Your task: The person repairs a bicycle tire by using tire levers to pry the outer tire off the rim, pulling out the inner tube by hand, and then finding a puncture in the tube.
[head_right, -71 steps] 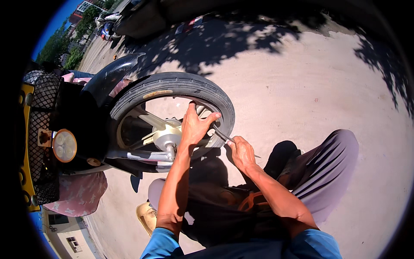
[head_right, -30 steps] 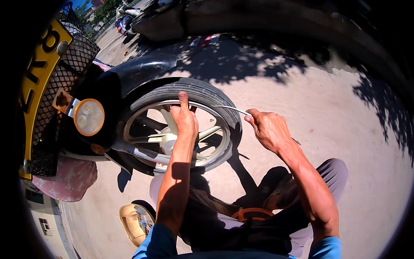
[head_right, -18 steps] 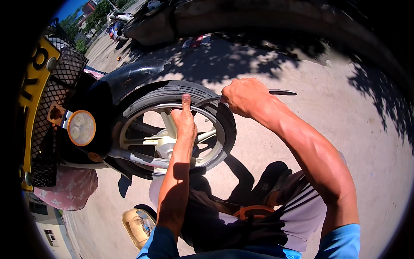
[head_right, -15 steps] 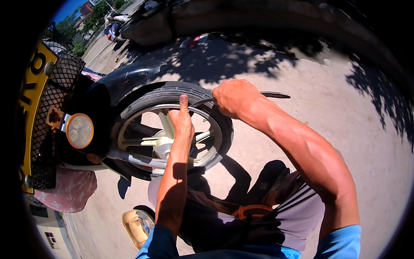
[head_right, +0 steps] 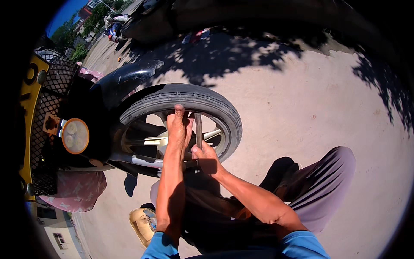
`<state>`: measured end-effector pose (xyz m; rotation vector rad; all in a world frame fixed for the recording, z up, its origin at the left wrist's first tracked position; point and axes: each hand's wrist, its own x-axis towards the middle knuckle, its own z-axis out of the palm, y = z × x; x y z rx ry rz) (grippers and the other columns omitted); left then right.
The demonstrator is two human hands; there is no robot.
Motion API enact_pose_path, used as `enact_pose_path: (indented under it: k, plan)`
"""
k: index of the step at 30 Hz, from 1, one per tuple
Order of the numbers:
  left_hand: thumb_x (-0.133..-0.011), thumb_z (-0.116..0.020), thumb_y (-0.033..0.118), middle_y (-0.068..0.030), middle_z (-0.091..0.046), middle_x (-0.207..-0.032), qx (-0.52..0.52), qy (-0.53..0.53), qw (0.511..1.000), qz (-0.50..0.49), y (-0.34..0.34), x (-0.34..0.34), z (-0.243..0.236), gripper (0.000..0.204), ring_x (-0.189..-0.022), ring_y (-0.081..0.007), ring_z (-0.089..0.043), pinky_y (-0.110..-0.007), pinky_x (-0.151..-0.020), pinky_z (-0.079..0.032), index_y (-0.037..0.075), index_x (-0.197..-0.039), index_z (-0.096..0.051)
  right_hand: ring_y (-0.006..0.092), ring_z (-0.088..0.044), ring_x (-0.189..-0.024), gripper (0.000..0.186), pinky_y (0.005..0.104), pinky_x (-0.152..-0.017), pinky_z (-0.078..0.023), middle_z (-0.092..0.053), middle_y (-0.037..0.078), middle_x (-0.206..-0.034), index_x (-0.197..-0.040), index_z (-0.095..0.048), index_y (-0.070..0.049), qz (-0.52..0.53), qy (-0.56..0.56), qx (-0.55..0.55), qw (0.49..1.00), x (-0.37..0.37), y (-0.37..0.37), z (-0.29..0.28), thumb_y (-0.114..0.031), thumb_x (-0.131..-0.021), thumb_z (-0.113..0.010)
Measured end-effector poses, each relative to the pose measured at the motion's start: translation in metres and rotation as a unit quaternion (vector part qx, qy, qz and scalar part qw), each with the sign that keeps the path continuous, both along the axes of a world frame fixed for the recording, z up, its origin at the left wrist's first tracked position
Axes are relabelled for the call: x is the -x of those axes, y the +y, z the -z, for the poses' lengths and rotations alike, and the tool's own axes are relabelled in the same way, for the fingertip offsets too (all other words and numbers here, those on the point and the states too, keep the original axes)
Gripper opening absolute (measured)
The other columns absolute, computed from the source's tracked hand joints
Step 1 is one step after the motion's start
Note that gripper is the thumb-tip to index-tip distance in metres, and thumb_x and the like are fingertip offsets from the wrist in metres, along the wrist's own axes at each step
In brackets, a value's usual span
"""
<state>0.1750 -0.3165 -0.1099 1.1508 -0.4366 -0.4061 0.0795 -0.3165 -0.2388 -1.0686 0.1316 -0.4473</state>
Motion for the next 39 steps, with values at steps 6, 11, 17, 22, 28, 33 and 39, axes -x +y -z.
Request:
enact_pose_path:
  k: [6, 11, 17, 22, 28, 33, 39]
  plan:
    - [-0.076, -0.078, 0.052, -0.0126, -0.058, -0.113, 0.04, -0.019, 0.999, 0.0, 0.021, -0.01, 0.009, 0.077, -0.106, -0.0199, -0.055, -0.042, -0.101, -0.039, -0.008, -0.118, -0.053, 0.0453, -0.057, -0.073, 0.02, 0.0494, -0.064, -0.044, -0.058, 0.024, -0.078, -0.092, -0.048, 0.0, 0.182, 0.17, 0.371, 0.895, 0.025, -0.04, -0.017, -0.018, -0.097, -0.055]
    - [-0.075, -0.08, 0.051, -0.0186, -0.062, -0.113, -0.279, -0.138, 0.948, 0.062, 0.003, -0.003, 0.036, 0.085, -0.105, -0.028, -0.06, -0.039, -0.095, -0.045, -0.01, -0.124, -0.048, 0.0402, -0.056, -0.072, 0.022, 0.0454, -0.065, -0.044, -0.056, 0.022, -0.079, -0.094, -0.053, 0.0, 0.115, 0.202, 0.4, 0.886, 0.089, -0.102, -0.019, -0.021, -0.096, -0.058]
    - [-0.079, -0.079, 0.043, -0.0162, -0.067, -0.072, -0.369, -0.215, 0.904, -0.016, -0.025, 0.008, 0.05, 0.054, -0.067, -0.0228, -0.062, -0.038, -0.065, -0.049, -0.01, -0.081, -0.066, 0.0445, -0.06, -0.074, 0.036, 0.0475, -0.067, -0.046, -0.061, 0.026, -0.077, -0.105, -0.057, 0.0, 0.08, 0.302, 0.379, 0.871, 0.119, -0.132, -0.029, -0.034, -0.1, -0.049]
    - [-0.08, -0.079, 0.041, -0.0097, -0.068, -0.073, -0.323, -0.222, 0.919, -0.051, -0.023, 0.022, 0.031, 0.051, -0.068, -0.0177, -0.058, -0.035, -0.067, -0.048, -0.008, -0.084, -0.067, 0.0433, -0.058, -0.065, 0.038, 0.0501, -0.061, -0.045, -0.059, 0.022, -0.066, -0.093, -0.061, -0.002, 0.058, 0.288, 0.496, 0.817, 0.128, -0.17, -0.047, -0.036, -0.101, -0.045]
    - [-0.077, -0.079, 0.051, -0.009, -0.065, -0.103, -0.24, -0.183, 0.947, -0.11, -0.007, -0.002, 0.015, 0.068, -0.096, -0.0189, -0.058, -0.033, -0.088, -0.045, -0.005, -0.111, -0.061, 0.0416, -0.058, -0.064, 0.038, 0.0494, -0.06, -0.045, -0.059, 0.02, -0.065, -0.091, -0.062, -0.004, 0.047, 0.266, 0.579, 0.769, 0.106, -0.192, -0.088, -0.037, -0.101, -0.046]
    - [-0.074, -0.083, 0.042, -0.0085, -0.065, -0.105, -0.108, -0.15, 0.977, -0.109, -0.019, -0.021, 0.019, 0.064, -0.1, -0.0195, -0.06, -0.033, -0.092, -0.047, -0.002, -0.115, -0.06, 0.0416, -0.057, -0.063, 0.038, 0.0494, -0.06, -0.044, -0.059, 0.021, -0.065, -0.089, -0.063, -0.004, 0.032, 0.254, 0.636, 0.728, 0.078, -0.202, -0.125, -0.036, -0.101, -0.046]
    - [-0.075, -0.084, 0.035, -0.0085, -0.066, -0.103, -0.125, -0.145, 0.974, -0.117, -0.024, -0.017, 0.019, 0.058, -0.096, -0.0194, -0.061, -0.032, -0.09, -0.048, -0.002, -0.112, -0.061, 0.0437, -0.062, -0.068, 0.033, 0.0511, -0.061, -0.047, -0.062, 0.023, -0.068, -0.088, -0.064, 0.0, 0.034, 0.266, 0.711, 0.649, 0.069, -0.19, -0.163, -0.027, -0.1, -0.049]
